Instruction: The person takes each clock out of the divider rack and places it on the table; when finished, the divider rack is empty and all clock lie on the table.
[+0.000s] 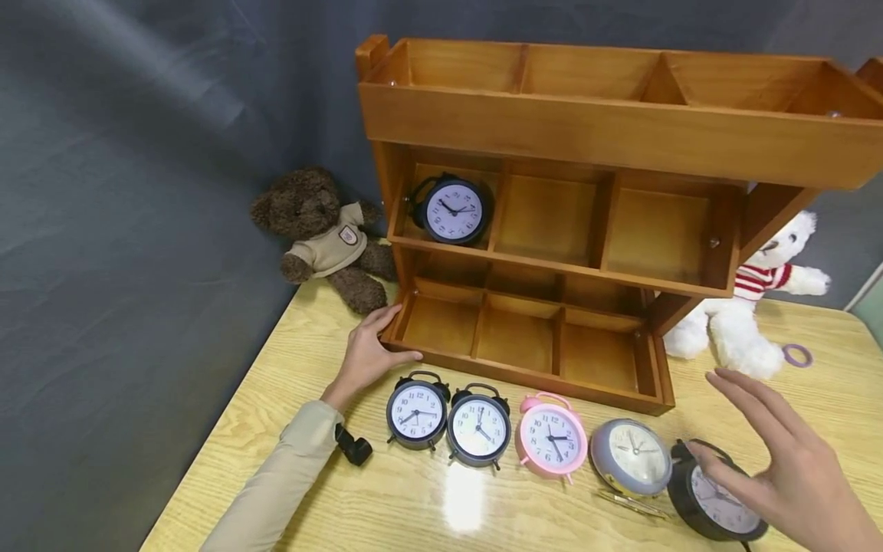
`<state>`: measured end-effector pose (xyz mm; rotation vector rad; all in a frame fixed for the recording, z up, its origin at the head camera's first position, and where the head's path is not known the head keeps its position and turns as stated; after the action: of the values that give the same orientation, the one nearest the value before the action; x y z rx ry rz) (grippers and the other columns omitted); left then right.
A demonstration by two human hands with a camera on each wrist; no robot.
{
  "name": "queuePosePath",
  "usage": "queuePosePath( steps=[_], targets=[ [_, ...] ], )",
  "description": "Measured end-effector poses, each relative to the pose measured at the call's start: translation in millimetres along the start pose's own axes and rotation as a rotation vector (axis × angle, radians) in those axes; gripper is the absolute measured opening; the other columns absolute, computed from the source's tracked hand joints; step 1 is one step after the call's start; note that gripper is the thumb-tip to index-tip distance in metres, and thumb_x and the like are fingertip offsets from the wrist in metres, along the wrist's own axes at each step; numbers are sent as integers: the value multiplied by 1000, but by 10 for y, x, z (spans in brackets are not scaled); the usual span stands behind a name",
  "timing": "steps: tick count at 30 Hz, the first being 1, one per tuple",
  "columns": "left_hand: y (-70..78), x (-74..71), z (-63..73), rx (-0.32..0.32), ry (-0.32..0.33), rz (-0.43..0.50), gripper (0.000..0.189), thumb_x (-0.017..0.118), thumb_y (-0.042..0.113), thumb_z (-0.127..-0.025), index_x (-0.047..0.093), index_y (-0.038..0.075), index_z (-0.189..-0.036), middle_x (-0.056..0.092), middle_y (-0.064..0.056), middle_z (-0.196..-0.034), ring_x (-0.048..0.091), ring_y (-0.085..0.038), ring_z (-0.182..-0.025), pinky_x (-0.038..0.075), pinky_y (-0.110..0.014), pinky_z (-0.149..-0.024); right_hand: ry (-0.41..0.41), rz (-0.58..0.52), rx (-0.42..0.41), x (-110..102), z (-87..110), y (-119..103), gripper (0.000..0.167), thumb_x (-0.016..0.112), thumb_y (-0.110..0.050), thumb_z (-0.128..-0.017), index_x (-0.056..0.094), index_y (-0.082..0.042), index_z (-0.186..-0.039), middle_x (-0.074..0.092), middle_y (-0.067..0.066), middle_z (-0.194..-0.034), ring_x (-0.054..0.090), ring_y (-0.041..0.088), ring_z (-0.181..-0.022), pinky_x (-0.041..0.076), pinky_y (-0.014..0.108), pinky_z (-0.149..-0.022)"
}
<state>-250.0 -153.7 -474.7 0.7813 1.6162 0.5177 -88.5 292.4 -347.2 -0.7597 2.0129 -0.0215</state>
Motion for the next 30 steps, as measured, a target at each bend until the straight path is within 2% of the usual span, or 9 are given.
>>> queuePosePath(
  steps=[3, 8, 9, 13, 15, 16, 21, 26, 30],
  targets=[
    [-9, 12, -3, -3, -4, -3, 94, 92, 40, -60, 51, 16, -142, 47, -16, -146, 46, -39, -132, 37, -56, -109, 79, -49, -171, -26, -545, -414, 78, 54, -63, -87, 59, 3, -129, 57, 21, -131, 39, -3, -134, 25, 2, -105],
    [-6, 6, -14, -6, -1, -4, 94, 92, 40, -59, 51, 16, -141, 48, -15, -146, 46, -38, -133, 36, -55, -110, 116, -99, -417, 136, -1365, -930, 65, 51, -50, -95, 57, 5, -129, 54, 27, -131, 49, 30, -128, 29, 15, -113],
    [-3, 1, -14, -5, -1, -3, 94, 92, 39, -59, 51, 16, -141, 48, -15, -146, 46, -38, -133, 37, -54, -110, 103, -98, -453, 195, -1515, -991, 63, 50, -48, -95, 56, 4, -131, 53, 26, -134, 49, 35, -127, 32, 21, -114],
    [-2, -6, -12, -11, 4, -2, 94, 93, 38, -59, 52, 15, -141, 48, -15, -145, 46, -38, -133, 36, -54, -110, -16, -53, -532, 474, -2088, -1143, 59, 67, -29, -89, 49, -2, -139, 48, 26, -137, 49, 42, -122, 42, 47, -106],
    [2, -5, -11, -12, 9, 2, 94, 93, 38, -59, 53, 15, -140, 49, -15, -145, 46, -38, -132, 37, -54, -110, -122, -4, -531, 626, -2346, -1197, 68, 75, -18, -83, 44, -4, -142, 46, 25, -139, 49, 42, -122, 43, 56, -100],
    [-1, -4, -13, -17, 7, 3, 94, 93, 38, -59, 53, 16, -140, 48, -15, -145, 46, -38, -132, 37, -54, -110, -179, 15, -522, 704, -2457, -1217, 73, 78, -13, -79, 43, -5, -143, 45, 25, -140, 49, 42, -123, 43, 56, -100],
    [-11, -16, -9, -35, -15, 1, 94, 91, 41, -61, 51, 19, -142, 45, -15, -147, 44, -40, -134, 35, -58, -109, -437, 115, -466, 1049, -2857, -1276, 78, 78, -8, -77, 41, -7, -146, 34, 22, -151, 37, 40, -135, 37, 54, -108],
    [-23, -20, 3, -43, -1, 15, 93, 92, 39, -60, 51, 20, -142, 46, -14, -147, 44, -40, -133, 34, -59, -109, -592, 175, -396, 1252, -3037, -1317, 84, 74, 1, -76, 35, -9, -150, 27, 18, -155, 31, 39, -141, 34, 58, -110],
    [-21, -1, -5, -19, -4, 15, 93, 92, 40, -60, 52, 19, -141, 47, -14, -146, 45, -38, -133, 36, -56, -110, -636, 230, -339, 1333, -3044, -1301, 84, 75, 0, -79, 33, -13, -151, 25, 15, -158, 27, 39, -143, 29, 64, -110]
  ],
)
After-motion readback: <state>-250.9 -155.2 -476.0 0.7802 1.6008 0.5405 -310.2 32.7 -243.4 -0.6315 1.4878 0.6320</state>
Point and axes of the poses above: each hand's wrist, its own z-axis away from the middle knuckle, its own x-axis out of the palm, y = z × x, the point moved 5 cm from there along -z, towards the middle knuckle
